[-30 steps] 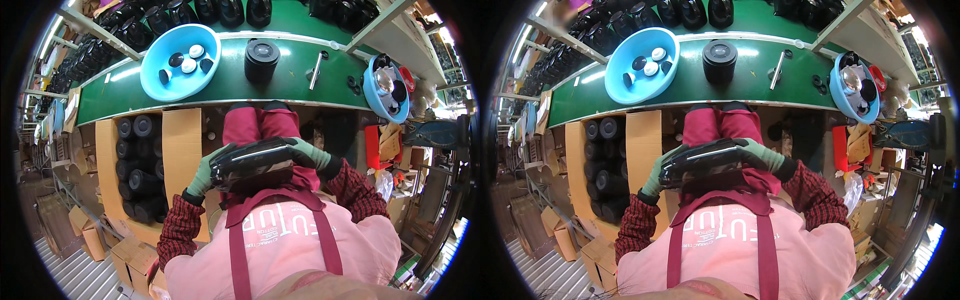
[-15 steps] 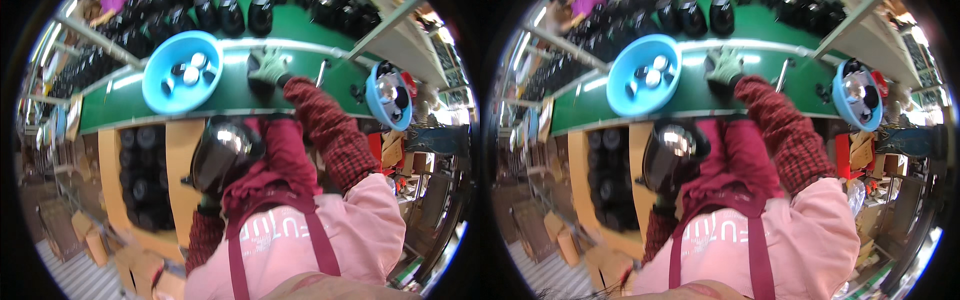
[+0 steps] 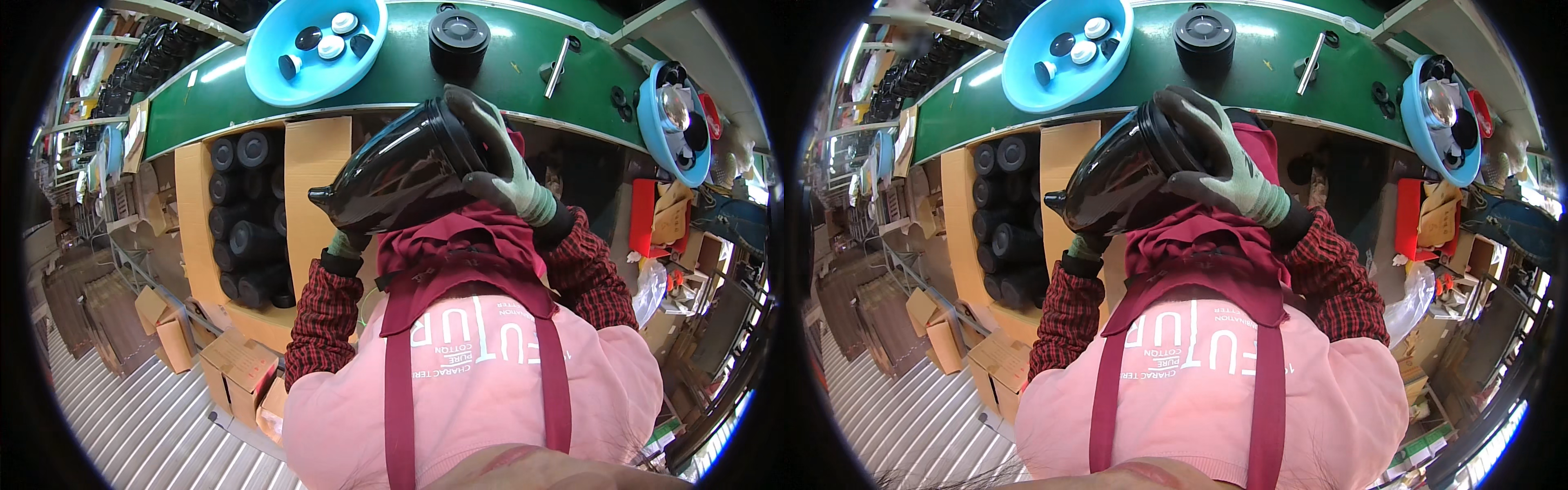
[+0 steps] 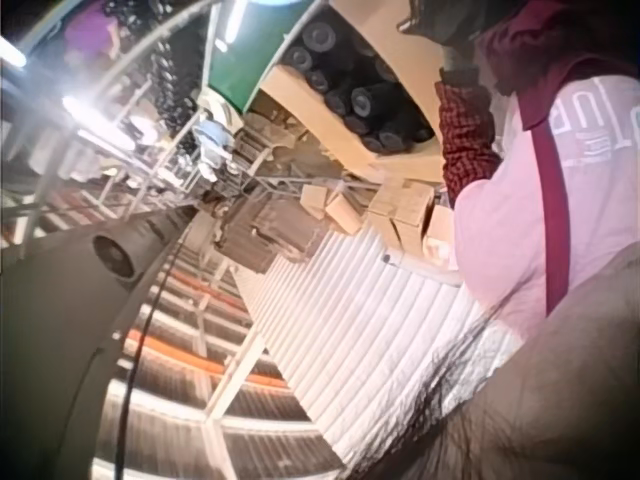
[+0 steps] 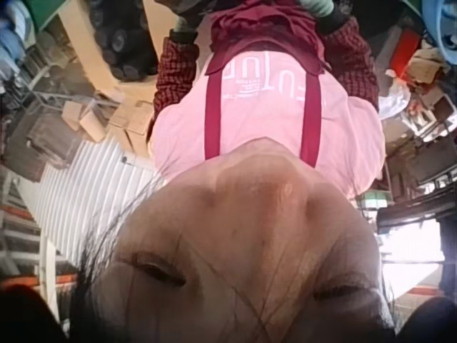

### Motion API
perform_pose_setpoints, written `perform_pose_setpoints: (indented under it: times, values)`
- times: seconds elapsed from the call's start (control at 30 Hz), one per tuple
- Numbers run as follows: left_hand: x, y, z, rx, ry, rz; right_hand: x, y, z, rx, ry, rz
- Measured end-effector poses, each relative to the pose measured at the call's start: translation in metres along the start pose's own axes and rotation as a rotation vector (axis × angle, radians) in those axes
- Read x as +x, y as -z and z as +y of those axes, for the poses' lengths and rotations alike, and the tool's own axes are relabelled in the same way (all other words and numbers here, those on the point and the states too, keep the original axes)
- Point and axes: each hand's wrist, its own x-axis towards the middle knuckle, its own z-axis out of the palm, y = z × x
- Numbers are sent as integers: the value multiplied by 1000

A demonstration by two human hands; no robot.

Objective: The person assembles black kettles on a green workbench. They pick up kettle bodies, insert internal components, and screw on lids one at a time, then place the finished units on the bench.

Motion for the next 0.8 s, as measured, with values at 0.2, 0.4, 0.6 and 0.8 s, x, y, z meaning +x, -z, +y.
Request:
perform_pose_setpoints:
  times: [0.2,0.4,0.6,0.8]
  values:
    - [-8,1,18,-113,14,-50,-18,-2,-5,-6,43,48]
    - [-13,-2,56,-560,127,7,-34,-9,5,62,72,96]
    - [13,-48,142,357,-286,201,-35,-8,10,315,-299,156]
    - [40,-83,226,494,-220,268,-32,14,-1,596,-378,59]
